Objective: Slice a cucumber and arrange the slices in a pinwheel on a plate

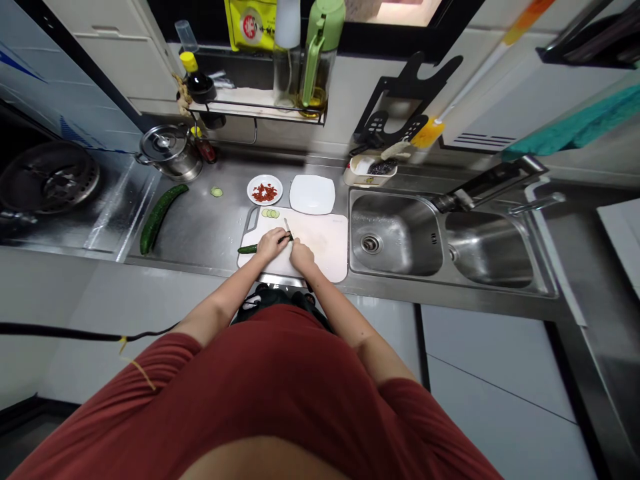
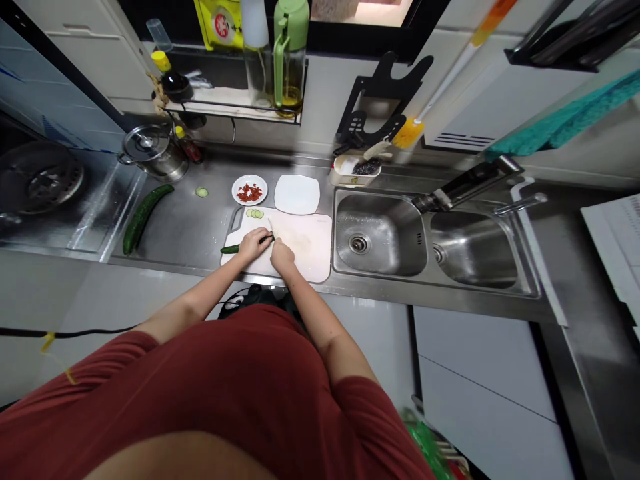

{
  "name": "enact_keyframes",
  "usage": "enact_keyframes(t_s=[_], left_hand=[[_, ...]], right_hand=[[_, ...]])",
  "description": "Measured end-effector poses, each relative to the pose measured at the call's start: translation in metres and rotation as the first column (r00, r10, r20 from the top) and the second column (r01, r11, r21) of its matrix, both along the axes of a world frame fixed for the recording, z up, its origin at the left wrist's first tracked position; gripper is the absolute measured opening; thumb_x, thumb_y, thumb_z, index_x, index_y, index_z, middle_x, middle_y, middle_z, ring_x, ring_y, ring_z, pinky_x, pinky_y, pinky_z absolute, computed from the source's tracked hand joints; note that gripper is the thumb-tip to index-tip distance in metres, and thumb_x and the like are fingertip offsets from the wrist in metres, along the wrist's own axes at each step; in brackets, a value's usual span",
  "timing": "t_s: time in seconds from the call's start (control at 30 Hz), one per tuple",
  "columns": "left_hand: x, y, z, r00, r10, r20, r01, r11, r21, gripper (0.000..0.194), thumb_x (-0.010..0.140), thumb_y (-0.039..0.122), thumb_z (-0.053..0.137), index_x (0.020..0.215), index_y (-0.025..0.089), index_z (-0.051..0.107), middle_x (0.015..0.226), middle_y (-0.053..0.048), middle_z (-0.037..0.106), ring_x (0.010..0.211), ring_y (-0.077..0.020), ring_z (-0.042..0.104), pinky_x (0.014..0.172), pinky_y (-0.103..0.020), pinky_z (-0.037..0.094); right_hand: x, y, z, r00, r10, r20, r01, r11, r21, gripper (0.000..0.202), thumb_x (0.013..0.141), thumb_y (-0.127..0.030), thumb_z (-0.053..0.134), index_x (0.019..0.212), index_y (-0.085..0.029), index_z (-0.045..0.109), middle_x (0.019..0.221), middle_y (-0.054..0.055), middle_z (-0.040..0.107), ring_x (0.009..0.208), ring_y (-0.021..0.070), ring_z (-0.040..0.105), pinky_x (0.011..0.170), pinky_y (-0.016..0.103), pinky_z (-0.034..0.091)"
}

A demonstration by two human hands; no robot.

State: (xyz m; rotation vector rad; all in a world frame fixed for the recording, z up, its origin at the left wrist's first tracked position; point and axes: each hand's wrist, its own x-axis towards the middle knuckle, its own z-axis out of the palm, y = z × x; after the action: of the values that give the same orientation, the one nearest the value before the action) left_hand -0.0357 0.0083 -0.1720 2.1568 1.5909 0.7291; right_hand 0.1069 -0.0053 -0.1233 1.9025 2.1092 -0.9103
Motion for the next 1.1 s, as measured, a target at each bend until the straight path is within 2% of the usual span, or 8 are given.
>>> enact_keyframes(t_s=[0.23,0.4,0.87,1.1], left_hand=[[0.0,0.001,0.0,1.0,0.001,0.004,-0.001,1.0,-0.021,0.021,0.092,0.029,0.051,0.103,0.022,0.067,0.105,-0.005,0.065,0.1,-0.0173,0.06,0.09,-0.029,0.048],[0.0,0.001,-0.002,1.0,0.001,0.015,-0.001,1.0,-0.017,0.02,0.092,0.029,0.051,0.102,0.022,0.067,0.105,-0.005,0.066,0.101,-0.0172,0.06,0.091,-0.029,0.047],[0.0,0.001,0.0,1.0,0.008,0.001,-0.008,1.0,-0.018,0.02,0.091,0.028,0.051,0.101,0.022,0.067,0.105,-0.005,0.066,0.101,-0.0175,0.061,0.09,-0.03,0.048],[0.0,0.0,0.002,1.0,0.002,0.011,-0.001,1.0,-0.02,0.02,0.091,0.028,0.052,0.102,0.023,0.068,0.104,-0.005,0.066,0.099,-0.0176,0.061,0.089,-0.03,0.049]], right_hand=[[0.012,-0.022,0.003,0.999,0.012,0.035,-0.011,1.0,-0.028,0.028,0.089,-0.008,0.042,0.117,-0.012,0.044,0.105,0.017,0.066,0.1,0.0248,0.065,0.079,0.031,0.048],[0.017,-0.037,-0.001,0.998,0.023,0.051,-0.022,1.0,-0.022,0.028,0.09,-0.006,0.039,0.117,-0.012,0.044,0.103,0.018,0.066,0.099,0.025,0.066,0.079,0.032,0.048],[0.002,-0.006,-0.002,1.0,-0.003,0.005,0.003,1.0,-0.012,0.028,0.09,-0.008,0.039,0.118,-0.013,0.044,0.107,0.015,0.066,0.101,0.0243,0.064,0.08,0.032,0.048],[0.004,-0.009,0.005,1.0,0.009,0.016,-0.009,1.0,-0.023,0.028,0.091,-0.008,0.04,0.118,-0.013,0.044,0.109,0.016,0.065,0.103,0.0241,0.064,0.081,0.032,0.047]])
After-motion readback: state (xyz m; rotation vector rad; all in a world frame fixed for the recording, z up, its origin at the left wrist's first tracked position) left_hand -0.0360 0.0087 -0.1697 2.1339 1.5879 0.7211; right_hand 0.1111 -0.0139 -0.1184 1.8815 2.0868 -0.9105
